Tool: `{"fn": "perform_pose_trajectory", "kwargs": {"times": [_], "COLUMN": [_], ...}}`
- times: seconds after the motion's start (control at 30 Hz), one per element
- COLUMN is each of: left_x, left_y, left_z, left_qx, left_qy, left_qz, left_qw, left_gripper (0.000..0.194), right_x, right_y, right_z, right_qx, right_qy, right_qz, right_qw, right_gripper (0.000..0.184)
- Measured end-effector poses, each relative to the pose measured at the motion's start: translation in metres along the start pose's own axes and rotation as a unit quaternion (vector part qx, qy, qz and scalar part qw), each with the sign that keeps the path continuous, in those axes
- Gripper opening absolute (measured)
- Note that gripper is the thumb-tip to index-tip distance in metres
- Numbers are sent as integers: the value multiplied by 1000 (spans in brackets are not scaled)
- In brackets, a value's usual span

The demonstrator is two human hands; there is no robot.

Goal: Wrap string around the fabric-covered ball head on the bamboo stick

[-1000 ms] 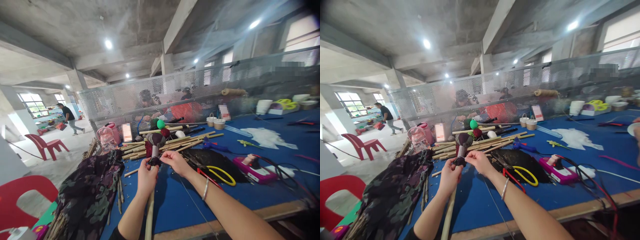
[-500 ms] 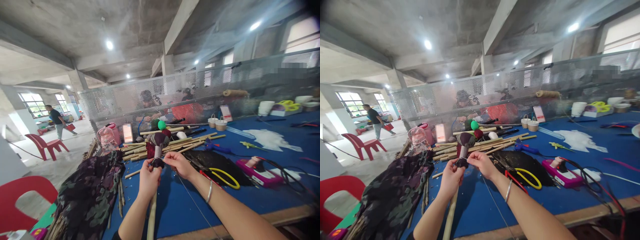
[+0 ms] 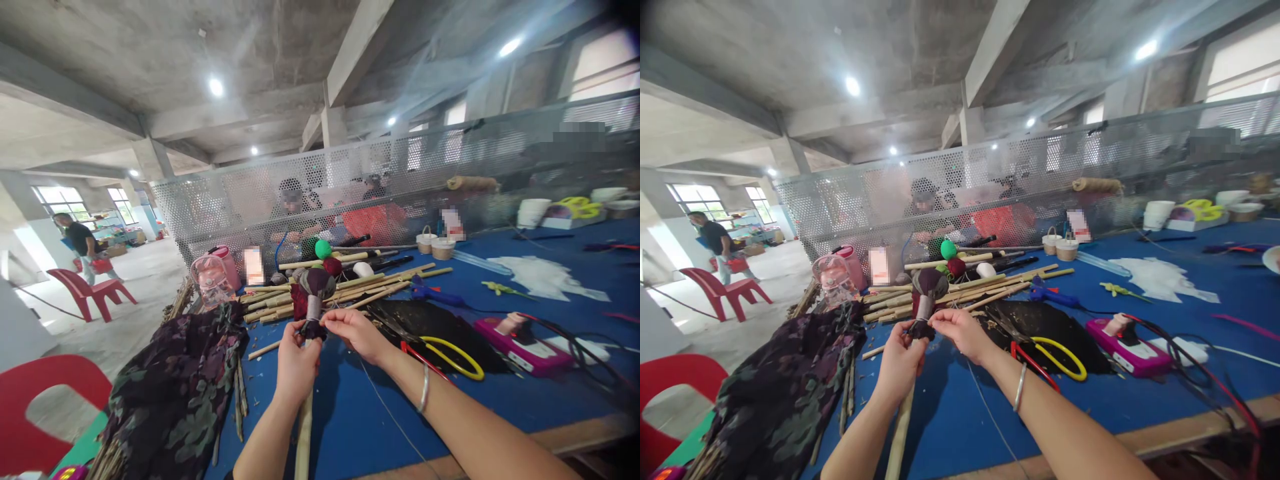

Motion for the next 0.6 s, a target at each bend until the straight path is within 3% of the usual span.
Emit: {"fn": "perform_pose_trajectory", "kwargs": {"times": [0.2,0.37,0.6], "left_x": [-1,-2,-4], "left_y": [2,3,-7], "left_z": [1,3,24], "left_qx": [-34,-56,-167], "left_qy": [-5,-14,-134], "left_qz": [-5,-1,-51], "left_qw": [999,998,975], "left_gripper": [31,34,37], "right_x": [1,4,6], "right_y": [-5,3,11], "right_z": [-4,-4,5], "right_qx": [-24,3,140], "right_qy": [21,12,-72], "right_qz": [-19,8,23], "right_qw": [999,1000,987], "right_gripper": [24,24,40]}}
Point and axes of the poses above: each hand's wrist, its own x-axis towards the middle knuckle, its own z-axis out of the palm, y = z × x, the point moved 9 cm from there along x, towards the middle knuckle, and after that the axes turned 6 degrees about y, right-handed, at the moved point
